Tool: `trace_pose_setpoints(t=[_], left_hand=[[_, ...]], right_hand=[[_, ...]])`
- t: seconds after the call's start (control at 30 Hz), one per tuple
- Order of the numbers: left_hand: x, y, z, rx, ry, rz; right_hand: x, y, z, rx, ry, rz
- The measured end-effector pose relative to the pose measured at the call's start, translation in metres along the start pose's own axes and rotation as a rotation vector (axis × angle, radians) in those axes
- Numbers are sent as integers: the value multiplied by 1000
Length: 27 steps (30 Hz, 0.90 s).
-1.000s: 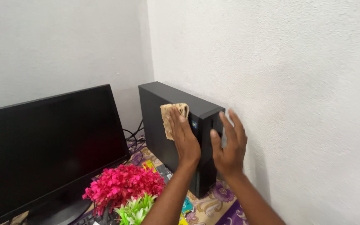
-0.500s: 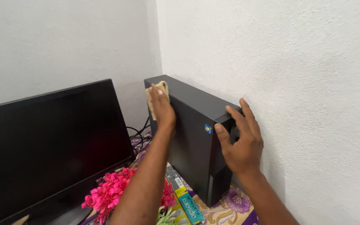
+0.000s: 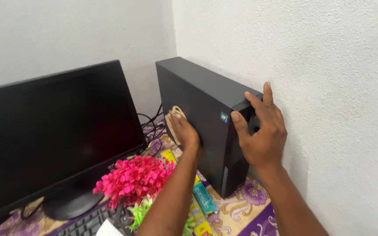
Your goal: The person wipes the exterior of a desktop computer tower, then cleans two small potted artificial plants, and finally wipes several packaged stationery items on a desk. The person uses a cloth to clean each object individually and places them back on the desk.
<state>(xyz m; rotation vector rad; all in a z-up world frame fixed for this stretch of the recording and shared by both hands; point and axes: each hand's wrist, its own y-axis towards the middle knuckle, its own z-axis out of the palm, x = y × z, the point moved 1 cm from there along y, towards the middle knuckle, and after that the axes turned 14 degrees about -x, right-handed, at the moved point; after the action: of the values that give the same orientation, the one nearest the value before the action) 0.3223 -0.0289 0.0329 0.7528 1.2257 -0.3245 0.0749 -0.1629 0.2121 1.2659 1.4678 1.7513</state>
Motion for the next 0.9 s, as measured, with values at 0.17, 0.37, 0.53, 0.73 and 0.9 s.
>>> trace_pose_setpoints(t=[0.17, 0.37, 0.53, 0.73, 0.9], left_hand=[[-7, -60, -46, 45, -85, -203], [-73, -108, -85, -13, -8, -472], [-87, -116, -93, 27, -3, -328], [-55, -51, -73, 119, -224, -484], [-12, 2, -41, 124, -318, -495]], right_hand=[[5, -5, -3, -58, -119, -153], [-2, -99, -29, -152, 260, -160], [-32, -153, -17, -15, 229, 169], [-22, -171, -14, 15, 154, 125], [-28, -174, -10, 47, 141, 172]])
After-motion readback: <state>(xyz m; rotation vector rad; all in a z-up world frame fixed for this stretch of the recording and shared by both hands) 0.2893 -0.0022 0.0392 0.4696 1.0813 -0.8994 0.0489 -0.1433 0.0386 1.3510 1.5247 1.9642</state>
